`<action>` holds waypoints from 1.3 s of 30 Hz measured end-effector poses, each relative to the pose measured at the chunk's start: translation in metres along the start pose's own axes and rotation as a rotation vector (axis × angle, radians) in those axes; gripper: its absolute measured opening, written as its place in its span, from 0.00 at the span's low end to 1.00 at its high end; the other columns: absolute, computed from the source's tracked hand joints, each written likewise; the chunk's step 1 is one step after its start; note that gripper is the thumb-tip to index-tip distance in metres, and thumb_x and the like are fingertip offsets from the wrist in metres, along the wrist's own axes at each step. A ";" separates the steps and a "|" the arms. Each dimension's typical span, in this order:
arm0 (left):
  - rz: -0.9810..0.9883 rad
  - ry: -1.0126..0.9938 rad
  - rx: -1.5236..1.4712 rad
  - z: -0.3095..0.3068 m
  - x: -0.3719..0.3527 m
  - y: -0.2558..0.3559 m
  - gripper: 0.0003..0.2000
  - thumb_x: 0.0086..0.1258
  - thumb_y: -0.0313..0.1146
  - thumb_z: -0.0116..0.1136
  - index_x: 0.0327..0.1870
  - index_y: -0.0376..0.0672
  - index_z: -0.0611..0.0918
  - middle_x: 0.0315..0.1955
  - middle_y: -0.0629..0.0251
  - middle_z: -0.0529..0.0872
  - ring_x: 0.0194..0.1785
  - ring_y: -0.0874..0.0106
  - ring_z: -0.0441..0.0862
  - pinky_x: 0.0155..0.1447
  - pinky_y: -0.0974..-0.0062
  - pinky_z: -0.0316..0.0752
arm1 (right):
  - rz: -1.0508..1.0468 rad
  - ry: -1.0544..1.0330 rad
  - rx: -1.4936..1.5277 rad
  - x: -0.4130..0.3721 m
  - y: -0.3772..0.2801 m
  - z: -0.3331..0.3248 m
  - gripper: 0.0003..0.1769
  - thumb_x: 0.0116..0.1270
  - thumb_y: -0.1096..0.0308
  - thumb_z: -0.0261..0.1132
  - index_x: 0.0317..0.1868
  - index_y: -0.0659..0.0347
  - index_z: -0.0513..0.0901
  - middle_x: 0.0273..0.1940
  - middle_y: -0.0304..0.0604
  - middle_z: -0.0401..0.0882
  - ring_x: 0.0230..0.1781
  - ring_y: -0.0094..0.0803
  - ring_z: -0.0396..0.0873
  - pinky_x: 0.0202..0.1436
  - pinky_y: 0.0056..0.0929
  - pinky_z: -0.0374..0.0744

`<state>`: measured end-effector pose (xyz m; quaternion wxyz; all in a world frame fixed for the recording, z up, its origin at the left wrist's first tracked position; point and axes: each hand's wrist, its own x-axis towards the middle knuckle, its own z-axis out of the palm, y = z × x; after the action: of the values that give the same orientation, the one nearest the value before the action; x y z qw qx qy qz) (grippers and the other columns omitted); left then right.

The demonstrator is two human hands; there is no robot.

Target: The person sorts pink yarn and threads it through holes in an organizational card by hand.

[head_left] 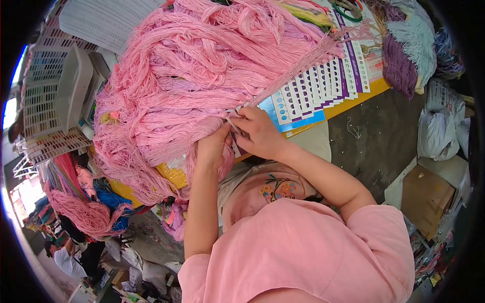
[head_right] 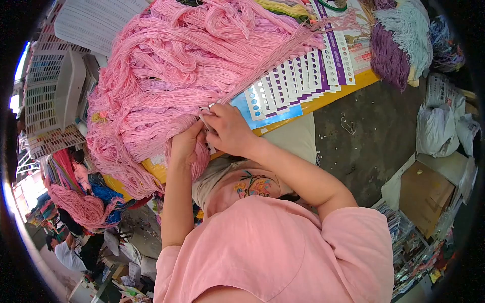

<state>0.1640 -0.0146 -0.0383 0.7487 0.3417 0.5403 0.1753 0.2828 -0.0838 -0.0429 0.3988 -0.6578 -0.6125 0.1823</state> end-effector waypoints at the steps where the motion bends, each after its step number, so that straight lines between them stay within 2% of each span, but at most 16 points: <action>1: 0.031 0.005 0.016 0.002 0.001 -0.001 0.04 0.54 0.27 0.52 0.26 0.36 0.76 0.16 0.70 0.73 0.16 0.81 0.65 0.19 0.85 0.60 | 0.020 -0.048 0.064 0.002 0.005 -0.001 0.20 0.38 0.69 0.59 0.36 0.64 0.73 0.33 0.46 0.66 0.35 0.40 0.66 0.38 0.32 0.66; 5: 0.026 0.077 0.134 0.008 -0.001 0.002 0.03 0.54 0.27 0.52 0.25 0.38 0.75 0.16 0.70 0.73 0.15 0.81 0.65 0.18 0.84 0.58 | 0.073 -0.031 0.168 0.008 0.007 0.000 0.16 0.35 0.70 0.59 0.30 0.64 0.75 0.27 0.45 0.68 0.29 0.39 0.69 0.33 0.31 0.68; 10: -0.040 -0.025 -0.244 -0.034 -0.008 0.014 0.04 0.53 0.28 0.54 0.24 0.38 0.75 0.14 0.70 0.71 0.15 0.82 0.64 0.19 0.86 0.58 | 0.094 -0.012 0.213 0.006 0.008 -0.001 0.15 0.35 0.70 0.60 0.29 0.64 0.75 0.27 0.45 0.68 0.28 0.39 0.69 0.32 0.30 0.69; 13: -0.013 0.091 0.055 -0.022 -0.012 0.018 0.05 0.54 0.29 0.55 0.25 0.36 0.75 0.15 0.70 0.71 0.15 0.81 0.65 0.18 0.87 0.58 | 0.065 0.010 0.170 0.004 0.010 0.006 0.16 0.35 0.69 0.60 0.30 0.64 0.75 0.27 0.45 0.68 0.28 0.39 0.70 0.32 0.30 0.69; 15: 0.045 0.059 0.061 -0.024 -0.011 0.014 0.06 0.55 0.29 0.54 0.27 0.35 0.76 0.17 0.70 0.73 0.16 0.81 0.65 0.19 0.87 0.59 | 0.046 0.028 0.135 0.004 0.009 0.007 0.16 0.35 0.69 0.61 0.30 0.64 0.75 0.27 0.45 0.68 0.28 0.39 0.70 0.32 0.30 0.69; 17: -0.025 0.025 -0.203 -0.026 -0.011 0.016 0.06 0.56 0.30 0.53 0.29 0.36 0.76 0.18 0.69 0.74 0.16 0.82 0.64 0.20 0.87 0.60 | 0.054 0.007 0.149 0.002 0.008 0.003 0.15 0.38 0.69 0.61 0.30 0.64 0.74 0.28 0.45 0.68 0.28 0.39 0.70 0.31 0.31 0.69; 19: -0.109 -0.058 -0.290 -0.030 -0.025 0.020 0.07 0.58 0.30 0.50 0.33 0.36 0.75 0.21 0.68 0.75 0.15 0.84 0.62 0.20 0.89 0.59 | 0.051 0.051 0.131 0.001 0.009 0.005 0.14 0.39 0.70 0.61 0.31 0.64 0.74 0.28 0.44 0.67 0.28 0.39 0.70 0.31 0.32 0.69; 22: -0.081 -0.362 -0.677 -0.039 -0.038 0.026 0.12 0.58 0.25 0.45 0.44 0.36 0.68 0.27 0.67 0.73 0.14 0.87 0.60 0.18 0.93 0.57 | 0.022 0.133 0.112 0.003 0.010 0.008 0.11 0.44 0.76 0.58 0.31 0.64 0.72 0.29 0.44 0.70 0.29 0.37 0.71 0.30 0.29 0.70; 24: -0.112 -0.466 -0.386 -0.030 -0.031 0.033 0.14 0.57 0.24 0.44 0.46 0.37 0.67 0.27 0.66 0.74 0.14 0.87 0.60 0.17 0.93 0.56 | 0.202 0.023 0.420 0.007 0.007 0.003 0.09 0.46 0.78 0.56 0.32 0.64 0.72 0.28 0.44 0.73 0.29 0.31 0.73 0.29 0.23 0.70; 25: -0.154 -0.395 -0.292 -0.033 -0.019 0.020 0.11 0.56 0.24 0.45 0.42 0.37 0.70 0.24 0.67 0.75 0.14 0.85 0.62 0.18 0.91 0.58 | 0.307 0.016 0.523 0.006 0.007 0.006 0.08 0.49 0.80 0.54 0.32 0.64 0.72 0.27 0.44 0.75 0.29 0.26 0.74 0.28 0.20 0.70; 28: -0.090 -0.211 0.338 0.002 -0.014 0.015 0.05 0.56 0.28 0.48 0.32 0.39 0.73 0.17 0.68 0.74 0.17 0.80 0.68 0.20 0.85 0.61 | 0.369 0.095 0.601 0.009 0.005 0.001 0.07 0.50 0.80 0.53 0.32 0.65 0.72 0.27 0.41 0.74 0.28 0.23 0.73 0.29 0.20 0.69; 30: 0.010 -0.177 0.345 -0.007 -0.006 0.011 0.06 0.57 0.30 0.50 0.34 0.39 0.73 0.18 0.68 0.75 0.18 0.80 0.70 0.20 0.86 0.61 | 0.194 0.149 0.374 0.007 0.012 0.009 0.10 0.46 0.77 0.57 0.32 0.64 0.71 0.27 0.42 0.72 0.29 0.32 0.72 0.30 0.26 0.70; 32: -0.058 0.016 0.227 -0.022 -0.026 0.027 0.09 0.57 0.31 0.50 0.37 0.39 0.73 0.18 0.69 0.74 0.19 0.80 0.71 0.20 0.85 0.64 | 0.060 0.181 0.118 0.007 0.008 0.014 0.16 0.40 0.70 0.61 0.34 0.60 0.70 0.31 0.43 0.66 0.33 0.41 0.69 0.33 0.33 0.69; 33: -0.089 0.077 0.135 -0.033 -0.036 0.037 0.10 0.57 0.31 0.50 0.39 0.39 0.73 0.18 0.69 0.73 0.18 0.80 0.70 0.20 0.84 0.64 | 0.067 0.188 0.118 0.006 0.002 0.014 0.16 0.40 0.70 0.61 0.34 0.60 0.70 0.31 0.43 0.66 0.33 0.41 0.69 0.33 0.33 0.69; 35: -0.106 0.092 -0.067 -0.070 -0.054 0.054 0.11 0.56 0.30 0.50 0.41 0.39 0.72 0.17 0.70 0.71 0.16 0.81 0.67 0.19 0.86 0.65 | 0.234 -0.005 -0.034 0.007 -0.006 0.013 0.20 0.36 0.66 0.63 0.34 0.57 0.69 0.36 0.44 0.64 0.40 0.40 0.66 0.40 0.41 0.63; 39: 0.247 0.188 -0.092 -0.158 -0.097 0.091 0.12 0.58 0.31 0.48 0.43 0.38 0.70 0.14 0.72 0.68 0.12 0.84 0.63 0.16 0.92 0.60 | 0.235 0.030 0.079 0.005 -0.002 0.021 0.20 0.35 0.66 0.63 0.33 0.56 0.70 0.34 0.42 0.62 0.39 0.39 0.66 0.39 0.37 0.62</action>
<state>-0.0075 0.0394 0.0636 0.6823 0.3531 0.5534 0.3217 0.2676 -0.0728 -0.0530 0.4091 -0.7115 -0.5176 0.2419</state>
